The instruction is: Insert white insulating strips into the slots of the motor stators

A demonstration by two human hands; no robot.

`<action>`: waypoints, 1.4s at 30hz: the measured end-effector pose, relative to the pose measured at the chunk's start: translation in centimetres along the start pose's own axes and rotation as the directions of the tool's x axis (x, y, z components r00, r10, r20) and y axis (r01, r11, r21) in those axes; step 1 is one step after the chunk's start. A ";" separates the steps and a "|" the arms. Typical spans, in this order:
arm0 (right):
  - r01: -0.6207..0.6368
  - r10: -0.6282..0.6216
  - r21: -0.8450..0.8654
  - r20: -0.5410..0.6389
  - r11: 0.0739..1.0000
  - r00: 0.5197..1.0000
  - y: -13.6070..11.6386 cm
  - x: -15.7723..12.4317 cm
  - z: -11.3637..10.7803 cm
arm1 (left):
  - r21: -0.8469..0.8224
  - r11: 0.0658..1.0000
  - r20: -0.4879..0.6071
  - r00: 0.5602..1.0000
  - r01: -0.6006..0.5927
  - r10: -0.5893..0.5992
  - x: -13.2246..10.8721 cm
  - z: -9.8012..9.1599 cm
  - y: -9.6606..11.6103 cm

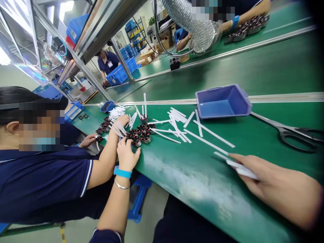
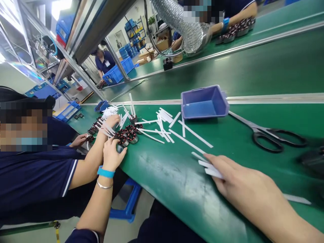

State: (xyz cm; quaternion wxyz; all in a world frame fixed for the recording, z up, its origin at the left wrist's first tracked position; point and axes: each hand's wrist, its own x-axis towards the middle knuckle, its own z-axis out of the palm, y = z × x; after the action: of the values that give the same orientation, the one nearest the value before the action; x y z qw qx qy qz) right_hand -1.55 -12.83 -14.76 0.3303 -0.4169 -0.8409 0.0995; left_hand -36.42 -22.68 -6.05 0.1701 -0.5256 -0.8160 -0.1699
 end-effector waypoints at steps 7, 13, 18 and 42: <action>0.019 -0.025 0.276 0.016 0.961 1.000 -3.2 0.8 -2.5 | -0.156 0.973 0.247 0.947 -0.172 0.207 -1.6 -1.7 2.0; -0.299 0.159 0.553 0.286 0.778 0.945 -4.9 1.6 -4.9 | -0.671 0.703 0.479 0.861 0.234 0.171 -3.2 -2.2 7.3; -0.423 0.285 0.637 0.314 0.644 0.906 -4.4 2.2 -6.8 | -0.577 0.013 0.787 0.552 0.817 0.277 -1.4 0.0 14.6; -0.769 0.624 0.562 0.492 0.305 0.607 -1.1 2.8 -6.6 | -0.548 0.155 0.624 0.278 0.822 0.730 0.2 2.5 20.1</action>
State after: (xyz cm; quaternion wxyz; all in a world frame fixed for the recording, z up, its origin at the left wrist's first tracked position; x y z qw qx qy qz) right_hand 0.79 -12.03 -7.89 0.3118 -0.5585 -0.4846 0.5966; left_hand -18.35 -13.58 -6.20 -0.7580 -0.4181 -0.3993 -0.3019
